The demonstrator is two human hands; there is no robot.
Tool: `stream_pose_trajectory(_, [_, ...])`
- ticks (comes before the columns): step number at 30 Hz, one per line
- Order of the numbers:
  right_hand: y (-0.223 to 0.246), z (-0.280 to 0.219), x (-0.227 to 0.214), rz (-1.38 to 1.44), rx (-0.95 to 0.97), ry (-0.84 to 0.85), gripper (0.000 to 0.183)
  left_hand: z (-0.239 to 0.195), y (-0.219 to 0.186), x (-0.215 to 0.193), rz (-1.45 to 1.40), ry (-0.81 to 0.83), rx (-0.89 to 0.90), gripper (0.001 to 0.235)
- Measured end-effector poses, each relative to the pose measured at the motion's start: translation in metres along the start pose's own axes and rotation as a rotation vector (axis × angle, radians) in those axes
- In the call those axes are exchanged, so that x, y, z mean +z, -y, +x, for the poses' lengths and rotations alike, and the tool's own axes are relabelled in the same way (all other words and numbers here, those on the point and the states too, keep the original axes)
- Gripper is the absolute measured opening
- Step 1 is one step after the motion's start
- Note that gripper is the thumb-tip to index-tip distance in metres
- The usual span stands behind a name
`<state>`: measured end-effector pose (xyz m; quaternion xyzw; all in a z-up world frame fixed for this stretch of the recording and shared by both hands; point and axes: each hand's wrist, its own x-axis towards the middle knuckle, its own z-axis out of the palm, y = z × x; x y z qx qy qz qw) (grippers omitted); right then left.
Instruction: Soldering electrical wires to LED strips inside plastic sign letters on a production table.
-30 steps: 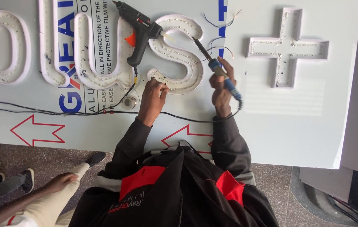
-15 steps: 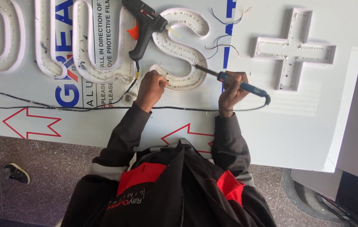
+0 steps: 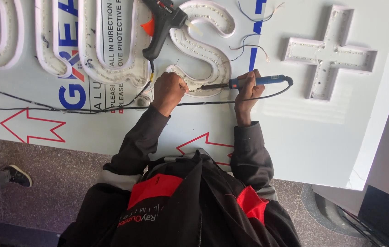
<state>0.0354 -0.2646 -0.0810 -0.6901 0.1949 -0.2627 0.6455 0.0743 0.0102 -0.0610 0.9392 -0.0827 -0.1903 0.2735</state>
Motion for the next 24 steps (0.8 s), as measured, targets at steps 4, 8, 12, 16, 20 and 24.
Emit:
stream_pose_trajectory(4, [0.001, 0.003, 0.002, -0.006, 0.032, 0.025, 0.056, 0.001, -0.001, 0.001, 0.012, 0.007, -0.045, 0.01])
stream_pose_trajectory(8, [-0.001, 0.004, 0.001, -0.056, 0.045, 0.045, 0.058, 0.001, -0.008, 0.004, -0.06, 0.006, -0.065, 0.01])
stream_pose_trajectory(12, [-0.001, 0.001, 0.0, -0.097, 0.043, 0.027, 0.056, 0.003, 0.0, 0.02, -0.076, -0.011, -0.054, 0.009])
stream_pose_trajectory(16, [-0.009, 0.002, -0.004, -0.133, 0.025, 0.036, 0.059, 0.001, 0.0, 0.02, -0.078, -0.015, -0.04, 0.009])
stream_pose_trajectory(20, [-0.002, 0.0, 0.0, -0.099, 0.012, 0.045, 0.057, 0.006, 0.0, 0.018, -0.08, -0.029, -0.011, 0.015])
stream_pose_trajectory(24, [-0.011, 0.0, -0.002, -0.097, 0.003, 0.057, 0.056, 0.009, 0.001, 0.022, -0.097, -0.029, 0.012, 0.019])
